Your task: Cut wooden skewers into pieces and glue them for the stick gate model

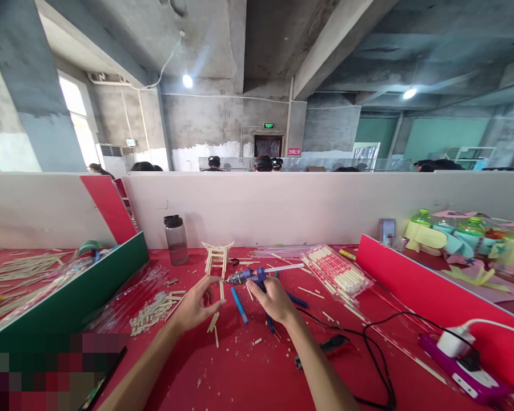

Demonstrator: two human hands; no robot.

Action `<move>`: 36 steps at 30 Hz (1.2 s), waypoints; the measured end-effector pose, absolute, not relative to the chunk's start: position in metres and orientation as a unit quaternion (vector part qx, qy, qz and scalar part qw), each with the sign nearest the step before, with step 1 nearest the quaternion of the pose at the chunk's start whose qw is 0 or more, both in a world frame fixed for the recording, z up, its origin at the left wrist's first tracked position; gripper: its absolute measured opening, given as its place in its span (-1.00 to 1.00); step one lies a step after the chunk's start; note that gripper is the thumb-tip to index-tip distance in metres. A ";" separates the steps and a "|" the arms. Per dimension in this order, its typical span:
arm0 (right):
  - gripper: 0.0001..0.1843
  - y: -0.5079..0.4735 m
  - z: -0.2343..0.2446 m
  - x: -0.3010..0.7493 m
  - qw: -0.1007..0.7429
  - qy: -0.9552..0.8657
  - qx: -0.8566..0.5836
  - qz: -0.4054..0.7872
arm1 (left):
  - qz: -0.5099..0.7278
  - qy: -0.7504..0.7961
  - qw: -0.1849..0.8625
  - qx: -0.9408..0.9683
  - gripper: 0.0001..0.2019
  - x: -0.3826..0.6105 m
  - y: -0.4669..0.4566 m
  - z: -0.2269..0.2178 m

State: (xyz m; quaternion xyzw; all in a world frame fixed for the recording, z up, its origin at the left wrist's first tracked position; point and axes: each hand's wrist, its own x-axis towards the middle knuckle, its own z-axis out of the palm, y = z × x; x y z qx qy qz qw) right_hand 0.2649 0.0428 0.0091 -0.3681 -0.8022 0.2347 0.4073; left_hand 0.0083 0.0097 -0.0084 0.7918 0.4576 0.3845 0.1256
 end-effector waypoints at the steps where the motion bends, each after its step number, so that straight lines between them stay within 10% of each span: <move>1: -0.54 0.043 0.009 0.265 0.409 -0.803 -0.368 0.231 | 0.383 0.457 0.127 0.793 -0.61 0.009 0.010 -0.008; 36: -0.51 0.038 0.014 0.265 0.408 -0.798 -0.373 0.241 | 0.383 0.454 0.138 0.793 -0.62 0.010 0.009 -0.007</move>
